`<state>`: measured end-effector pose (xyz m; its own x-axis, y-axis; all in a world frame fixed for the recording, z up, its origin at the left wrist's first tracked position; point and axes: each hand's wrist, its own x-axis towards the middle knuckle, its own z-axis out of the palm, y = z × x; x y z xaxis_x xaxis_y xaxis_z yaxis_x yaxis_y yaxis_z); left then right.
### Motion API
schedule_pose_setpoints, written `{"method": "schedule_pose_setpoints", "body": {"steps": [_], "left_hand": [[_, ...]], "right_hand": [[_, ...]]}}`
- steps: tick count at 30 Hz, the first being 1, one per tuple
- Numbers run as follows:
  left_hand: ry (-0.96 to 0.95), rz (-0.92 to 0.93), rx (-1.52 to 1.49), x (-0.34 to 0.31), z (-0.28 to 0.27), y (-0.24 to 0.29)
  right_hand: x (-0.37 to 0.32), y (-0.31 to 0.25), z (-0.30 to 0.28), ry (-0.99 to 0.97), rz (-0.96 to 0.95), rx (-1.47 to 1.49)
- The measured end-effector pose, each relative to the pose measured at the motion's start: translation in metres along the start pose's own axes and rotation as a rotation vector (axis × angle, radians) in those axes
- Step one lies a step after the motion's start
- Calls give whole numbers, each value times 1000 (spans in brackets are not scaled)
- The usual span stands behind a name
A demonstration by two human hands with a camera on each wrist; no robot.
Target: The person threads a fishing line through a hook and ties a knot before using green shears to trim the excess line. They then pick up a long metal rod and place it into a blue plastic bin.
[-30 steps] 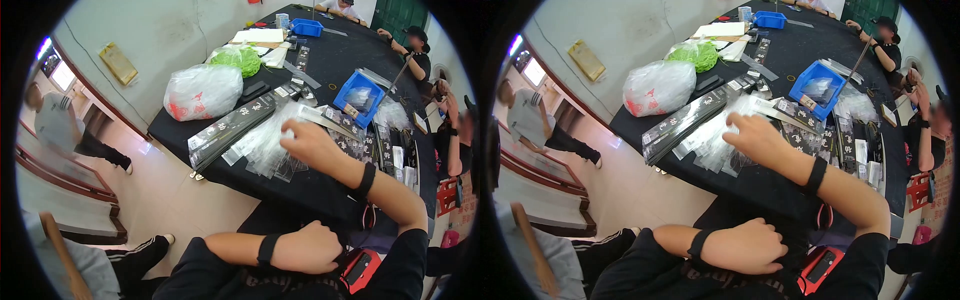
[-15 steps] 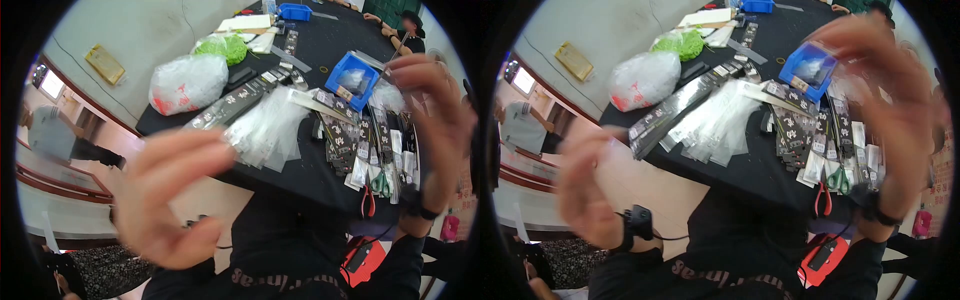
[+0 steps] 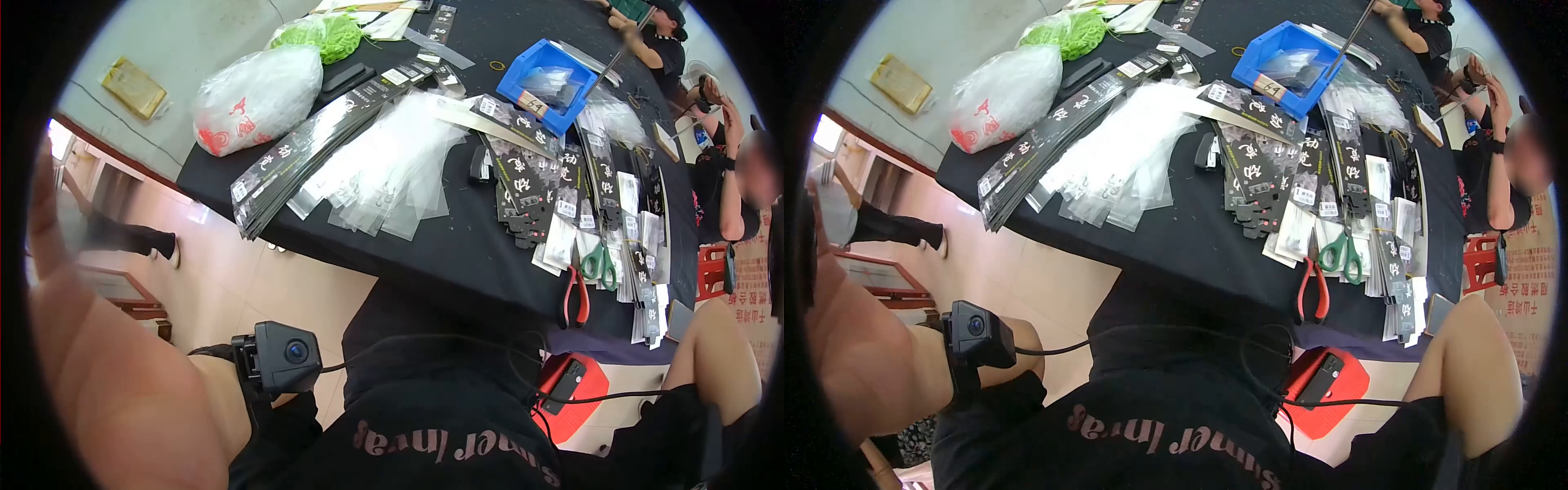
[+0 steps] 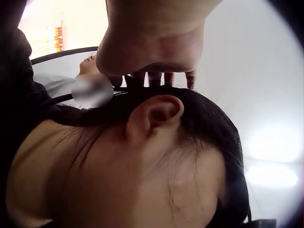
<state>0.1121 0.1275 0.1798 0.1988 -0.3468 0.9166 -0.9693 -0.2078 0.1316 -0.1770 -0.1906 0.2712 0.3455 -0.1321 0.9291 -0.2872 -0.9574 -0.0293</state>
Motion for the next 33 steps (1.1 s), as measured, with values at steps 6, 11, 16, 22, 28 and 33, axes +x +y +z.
{"method": "schedule_pose_setpoints", "body": {"steps": [6,11,16,22,28,33], "left_hand": [[18,-3,12,3,1,3],[73,28,39,-1,4,4],[122,31,49,-3,11,7],[274,51,25,3,12,8],[462,311,-421,18,52,23],[-405,-166,-922,-35,134,54]], "right_hand": [[0,0,-3,11,17,2],[-8,-7,-2,40,11,-13],[-15,-8,-3,43,9,-16],[-15,-4,-1,42,13,7],[-27,-8,-10,79,44,25],[-29,-10,-15,99,47,48]]}}
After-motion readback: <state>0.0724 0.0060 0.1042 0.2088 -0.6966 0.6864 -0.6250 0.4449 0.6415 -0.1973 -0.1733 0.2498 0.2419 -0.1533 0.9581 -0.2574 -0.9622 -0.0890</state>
